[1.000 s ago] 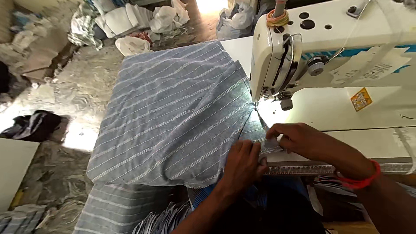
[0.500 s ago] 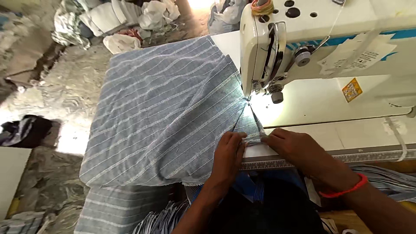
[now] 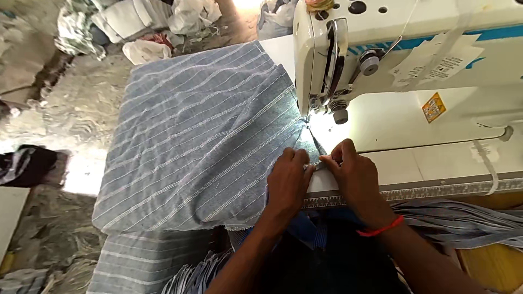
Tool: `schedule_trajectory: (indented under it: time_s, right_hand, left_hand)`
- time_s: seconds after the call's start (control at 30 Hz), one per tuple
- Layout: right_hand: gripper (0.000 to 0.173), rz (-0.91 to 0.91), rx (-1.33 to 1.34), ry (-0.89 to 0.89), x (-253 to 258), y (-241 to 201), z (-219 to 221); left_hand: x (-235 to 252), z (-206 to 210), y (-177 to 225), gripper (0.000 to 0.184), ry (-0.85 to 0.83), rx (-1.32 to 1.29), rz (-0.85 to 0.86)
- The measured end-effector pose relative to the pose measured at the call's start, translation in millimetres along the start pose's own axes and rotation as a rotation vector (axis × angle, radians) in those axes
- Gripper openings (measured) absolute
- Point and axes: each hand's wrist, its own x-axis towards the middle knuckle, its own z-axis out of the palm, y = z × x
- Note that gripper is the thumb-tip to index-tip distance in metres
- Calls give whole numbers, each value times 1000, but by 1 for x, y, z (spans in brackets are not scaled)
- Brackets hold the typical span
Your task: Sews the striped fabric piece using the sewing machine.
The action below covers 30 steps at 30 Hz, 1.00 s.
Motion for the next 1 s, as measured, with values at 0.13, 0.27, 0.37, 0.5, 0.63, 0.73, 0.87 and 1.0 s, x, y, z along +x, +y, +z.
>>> schedule_trajectory:
  time_s: [0.13,0.27,0.37,0.5,0.63,0.73,0.87,1.0]
  right_hand:
    - [23,-85,-34,64,-11,0,5]
    - [17,-127,-122,67,-24,-8,19]
    - [23,-45,-144,76,-20,-17,22]
    - [29,31,-133,38,-14,-23,16]
    - [17,-209,-179,109,-16,-3,23]
    - [15,-300,-179,60,-6,1,20]
    - [18,-241,-160,-16,26,-3,18]
    - [28,-120,-170,-108,49,-10,19]
  left_hand:
    - [-3,13,-27,35,50,-11,434]
    - [-3,11,-30,15,68,-158,333]
    - [-2,9,-28,10,114,-239,262]
    - [-3,8,-32,11,101,-229,296]
    - [-13,9,-32,26,62,-61,410]
    - [-5,7,-41,29,19,-80,441]
    - [28,8,-51,26,36,-73,468]
    - [59,7,-63,27,28,-40,474]
